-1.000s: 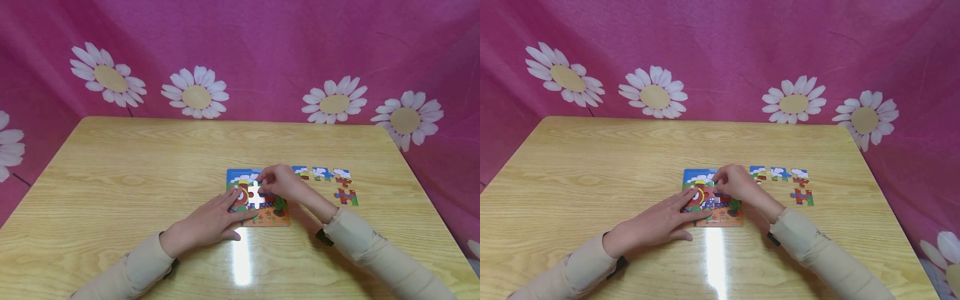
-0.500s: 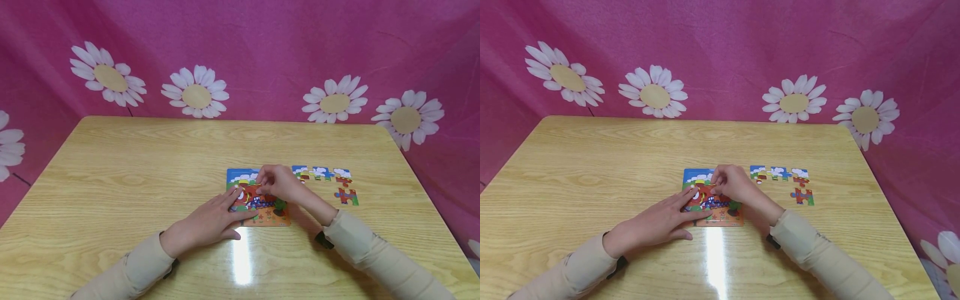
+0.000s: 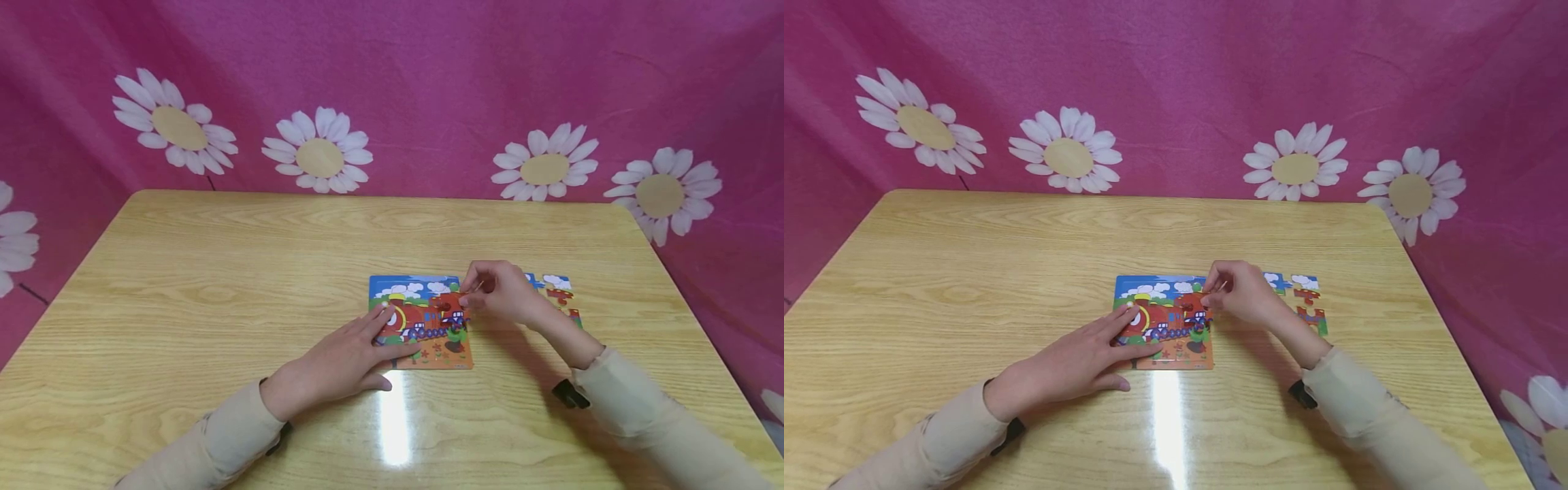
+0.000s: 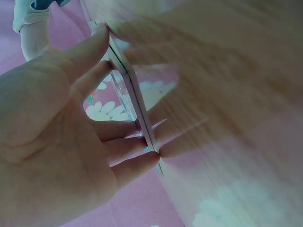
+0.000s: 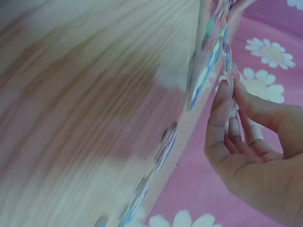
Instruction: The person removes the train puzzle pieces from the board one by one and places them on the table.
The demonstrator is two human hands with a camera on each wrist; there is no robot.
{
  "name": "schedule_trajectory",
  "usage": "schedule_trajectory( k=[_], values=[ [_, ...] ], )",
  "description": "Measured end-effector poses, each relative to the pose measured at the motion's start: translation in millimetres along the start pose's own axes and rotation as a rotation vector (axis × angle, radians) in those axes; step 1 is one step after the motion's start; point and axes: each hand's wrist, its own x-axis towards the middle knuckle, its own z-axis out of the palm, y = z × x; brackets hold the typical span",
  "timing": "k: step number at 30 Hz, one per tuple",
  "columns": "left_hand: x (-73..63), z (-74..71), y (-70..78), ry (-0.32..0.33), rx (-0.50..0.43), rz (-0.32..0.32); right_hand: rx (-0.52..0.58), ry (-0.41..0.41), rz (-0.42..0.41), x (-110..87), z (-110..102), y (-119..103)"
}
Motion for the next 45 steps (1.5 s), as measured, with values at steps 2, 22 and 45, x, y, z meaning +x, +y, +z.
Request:
schedule_trajectory(
  k=[2,22,45],
  values=[
    [0.0,0.1,-0.4,0.0,0.002,0.001,-0.009,0.011,0.004,-4.4,-6,5],
    [-0.3,1.1,-0.6,0.0,0.001,-0.009,-0.227,0.085,0.099,-36.2,-46,45],
    [-0.4,0.8,-0.3,-0.001,0.018,0.006,-0.372,0.046,0.209,-43.2,-56,59]
  ],
)
